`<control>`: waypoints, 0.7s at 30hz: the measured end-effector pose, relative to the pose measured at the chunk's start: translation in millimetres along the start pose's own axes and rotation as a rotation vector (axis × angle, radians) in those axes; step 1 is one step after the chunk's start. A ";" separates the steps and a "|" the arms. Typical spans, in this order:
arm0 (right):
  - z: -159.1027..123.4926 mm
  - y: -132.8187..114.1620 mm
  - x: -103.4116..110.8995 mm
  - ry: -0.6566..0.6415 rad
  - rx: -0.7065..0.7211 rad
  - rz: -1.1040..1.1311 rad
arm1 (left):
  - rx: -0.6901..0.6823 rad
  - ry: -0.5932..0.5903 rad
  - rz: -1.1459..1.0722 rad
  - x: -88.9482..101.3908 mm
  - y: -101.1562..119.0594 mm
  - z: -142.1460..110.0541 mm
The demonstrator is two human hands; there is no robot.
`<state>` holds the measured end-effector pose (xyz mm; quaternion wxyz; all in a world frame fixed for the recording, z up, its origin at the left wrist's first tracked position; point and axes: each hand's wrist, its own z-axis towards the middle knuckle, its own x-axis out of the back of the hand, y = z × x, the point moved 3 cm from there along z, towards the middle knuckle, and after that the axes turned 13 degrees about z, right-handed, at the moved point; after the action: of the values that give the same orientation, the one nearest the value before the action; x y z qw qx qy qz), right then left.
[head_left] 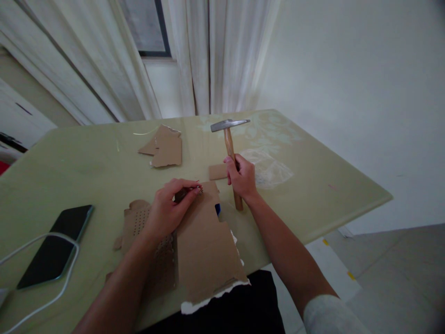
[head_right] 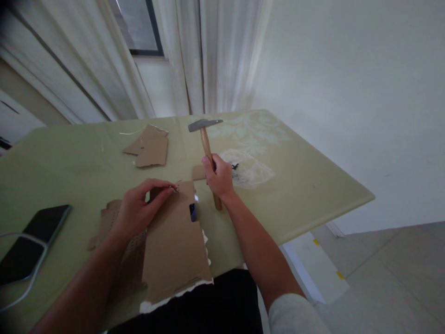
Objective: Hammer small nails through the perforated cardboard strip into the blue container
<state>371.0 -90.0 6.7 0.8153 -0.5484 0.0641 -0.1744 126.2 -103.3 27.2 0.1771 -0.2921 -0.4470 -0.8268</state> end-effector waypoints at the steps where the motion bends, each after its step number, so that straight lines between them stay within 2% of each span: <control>1: 0.0 0.1 0.0 -0.001 -0.002 0.003 | 0.001 0.002 -0.001 0.0 0.0 -0.1; 21: -0.4 -2.3 -0.5 -0.011 -0.018 -0.033 | -0.012 -0.024 0.055 -2.9 -3.1 -1.7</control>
<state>370.0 -91.0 8.6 0.8077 -0.5577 0.0521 -0.1840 126.2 -103.0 22.6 0.1928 -0.3150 -0.4360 -0.8207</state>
